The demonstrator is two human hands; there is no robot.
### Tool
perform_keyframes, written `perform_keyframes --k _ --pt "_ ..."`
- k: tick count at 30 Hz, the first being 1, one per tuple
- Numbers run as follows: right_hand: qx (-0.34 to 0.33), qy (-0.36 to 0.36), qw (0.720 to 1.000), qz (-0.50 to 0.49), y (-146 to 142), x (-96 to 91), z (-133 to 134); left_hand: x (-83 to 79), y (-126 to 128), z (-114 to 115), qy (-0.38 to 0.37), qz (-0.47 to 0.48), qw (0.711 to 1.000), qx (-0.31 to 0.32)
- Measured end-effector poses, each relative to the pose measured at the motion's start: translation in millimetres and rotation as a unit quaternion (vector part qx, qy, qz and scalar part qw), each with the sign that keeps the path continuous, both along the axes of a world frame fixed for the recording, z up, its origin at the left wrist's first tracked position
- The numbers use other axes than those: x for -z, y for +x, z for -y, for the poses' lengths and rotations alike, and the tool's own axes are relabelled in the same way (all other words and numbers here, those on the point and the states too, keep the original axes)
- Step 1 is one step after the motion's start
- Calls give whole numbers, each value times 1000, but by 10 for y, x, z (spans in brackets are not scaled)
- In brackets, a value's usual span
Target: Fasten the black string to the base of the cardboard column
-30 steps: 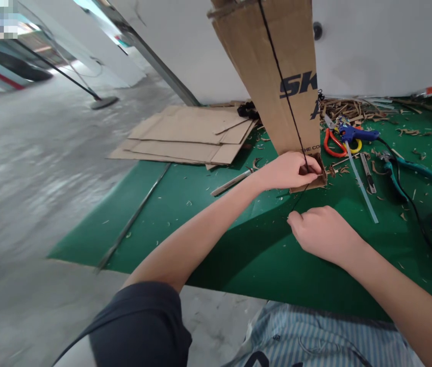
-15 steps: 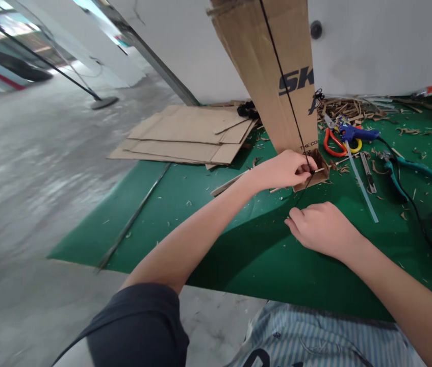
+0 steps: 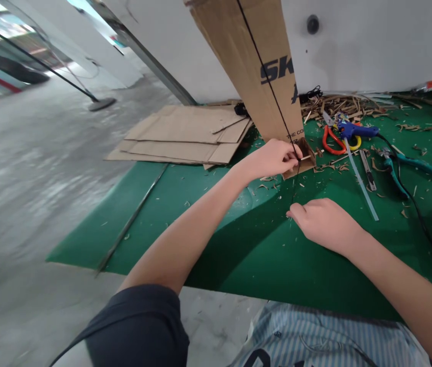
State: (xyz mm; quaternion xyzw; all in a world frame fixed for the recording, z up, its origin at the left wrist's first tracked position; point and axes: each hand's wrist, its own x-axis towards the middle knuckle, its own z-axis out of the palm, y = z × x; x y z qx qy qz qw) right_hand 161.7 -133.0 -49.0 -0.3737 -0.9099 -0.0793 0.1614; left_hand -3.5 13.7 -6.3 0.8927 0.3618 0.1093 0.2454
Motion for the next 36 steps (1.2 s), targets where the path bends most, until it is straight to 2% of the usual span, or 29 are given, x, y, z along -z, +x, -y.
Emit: perform_keyframes --k 9,11,13,16,18,20,23,26,29,33,36 --pt "2 33 999 -9 46 -52 75 -1 3 -3 2 -17 1000 -5" --pt "44 12 999 -5 52 -93 59 6 -7 -14 1 -17 1000 -3" --pt "116 -28 993 20 92 -139 18 3 -21 -20 -7 -10 1000 5" --pt "239 -72 965 83 224 -179 -73 -20 -41 -20 -20 1 1000 20" --pt "297 -57 948 100 319 -176 -130 -41 -46 -14 -26 -4 999 26" --pt "324 -31 942 82 369 -159 -166 -63 -42 -1 -38 -15 999 36" --pt "314 -20 949 32 310 -121 -183 -101 -23 36 -57 -24 997 55" --pt "290 -56 955 12 154 -68 -199 -157 4 99 -82 -36 994 65" --pt "303 -85 949 11 35 -8 -246 -218 28 162 -105 -50 991 73" --pt "308 -113 945 -2 15 41 -303 -241 47 191 -96 -63 991 70" --pt "296 -121 947 -24 39 40 -291 -217 50 172 -62 -67 992 84"
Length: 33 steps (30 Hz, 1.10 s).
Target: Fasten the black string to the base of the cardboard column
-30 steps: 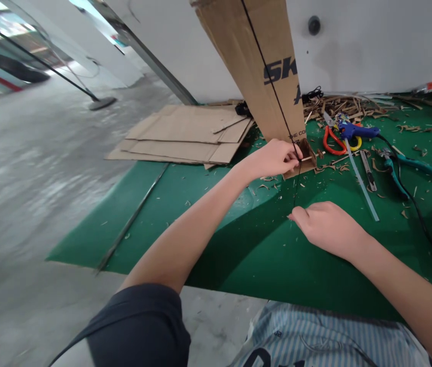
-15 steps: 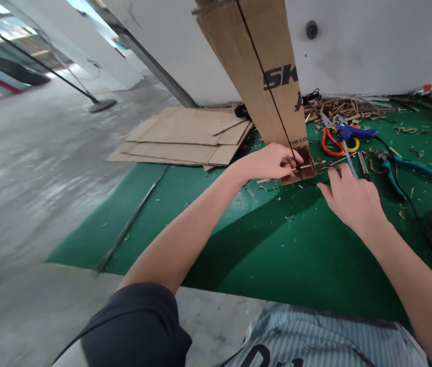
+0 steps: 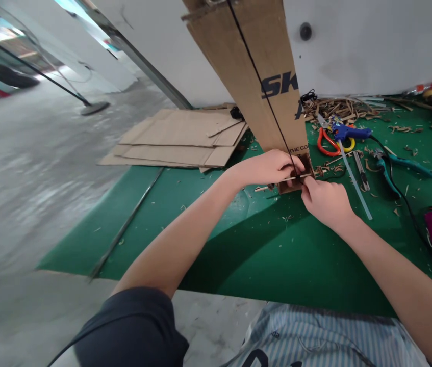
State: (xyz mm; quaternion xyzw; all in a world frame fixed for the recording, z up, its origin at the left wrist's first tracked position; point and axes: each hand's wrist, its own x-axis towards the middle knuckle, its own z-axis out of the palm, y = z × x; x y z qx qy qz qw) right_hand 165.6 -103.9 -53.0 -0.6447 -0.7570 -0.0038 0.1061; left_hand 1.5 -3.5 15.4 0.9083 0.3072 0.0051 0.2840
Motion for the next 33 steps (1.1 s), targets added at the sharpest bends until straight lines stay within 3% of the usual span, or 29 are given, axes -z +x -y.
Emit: perform_keyframes --k 6,13,19,26,33 --pt "-15 -6 1000 -14 3 -18 61 13 7 0 -26 -6 998 60" --pt "-37 3 999 3 -13 15 60 8 98 113 -108 -34 991 -74" --pt "-39 43 997 47 -19 52 54 -16 97 149 -126 -24 991 -42" --pt "-47 26 995 81 15 -25 95 12 101 99 -105 -20 993 -48" --pt "-46 87 988 115 43 -14 91 -41 105 135 -191 -18 979 -62"
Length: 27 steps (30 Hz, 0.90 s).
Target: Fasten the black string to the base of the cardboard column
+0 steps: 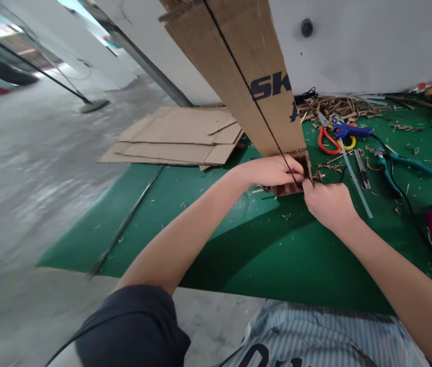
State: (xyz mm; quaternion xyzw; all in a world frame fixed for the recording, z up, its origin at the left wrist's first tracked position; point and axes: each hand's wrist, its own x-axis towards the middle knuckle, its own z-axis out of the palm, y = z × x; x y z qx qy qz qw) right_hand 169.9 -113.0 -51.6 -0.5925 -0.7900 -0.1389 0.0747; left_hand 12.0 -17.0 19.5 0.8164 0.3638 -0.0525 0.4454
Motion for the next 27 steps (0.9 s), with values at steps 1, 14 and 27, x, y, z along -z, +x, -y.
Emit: perform_keyframes --k 1,14,27 --pt "3 7 1000 -1 4 11 -12 -8 3 7 -5 1 1000 -2" --pt "-25 148 989 12 0 103 -87 -26 62 42 -1 -51 998 -28" --pt "-8 76 997 -2 38 138 -65 -42 61 33 116 -76 990 34"
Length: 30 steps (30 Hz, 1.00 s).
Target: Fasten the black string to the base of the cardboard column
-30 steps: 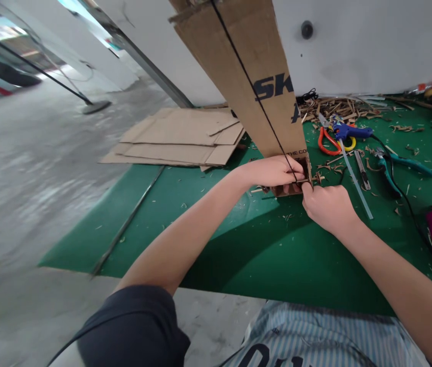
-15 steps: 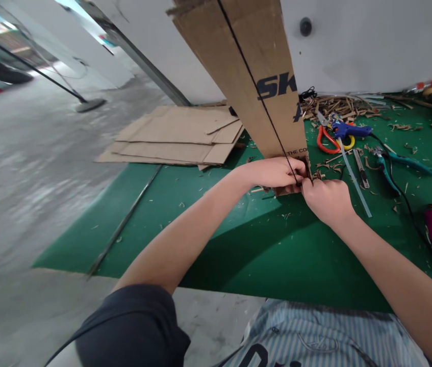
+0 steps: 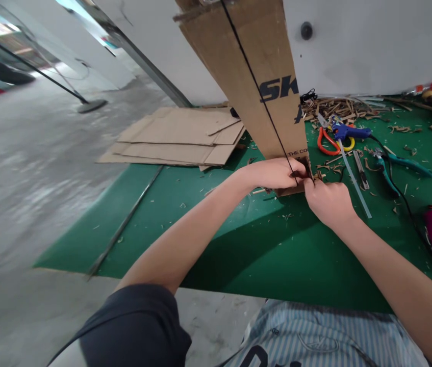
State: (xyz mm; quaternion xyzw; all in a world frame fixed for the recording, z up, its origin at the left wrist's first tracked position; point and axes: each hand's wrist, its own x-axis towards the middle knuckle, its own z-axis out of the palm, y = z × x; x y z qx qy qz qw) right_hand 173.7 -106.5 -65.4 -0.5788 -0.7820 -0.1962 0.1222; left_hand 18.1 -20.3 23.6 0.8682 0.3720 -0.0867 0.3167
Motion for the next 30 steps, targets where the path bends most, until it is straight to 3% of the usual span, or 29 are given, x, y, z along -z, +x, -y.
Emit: perform_keyframes --k 7,13,18,25,30 --pt "-12 11 1000 19 -2 -58 44 -37 1 3 -9 -8 1000 6" --pt "-31 68 997 16 -3 -76 80 5 -8 -28 0 -10 1000 -7" --pt "-41 69 996 -24 6 -89 98 144 18 -76 -56 78 994 -55" --pt "-26 44 991 -127 34 -137 82 196 29 -120 -99 178 972 -121" --pt "-21 22 962 -273 49 -154 45 127 14 -94 -124 193 964 -135"
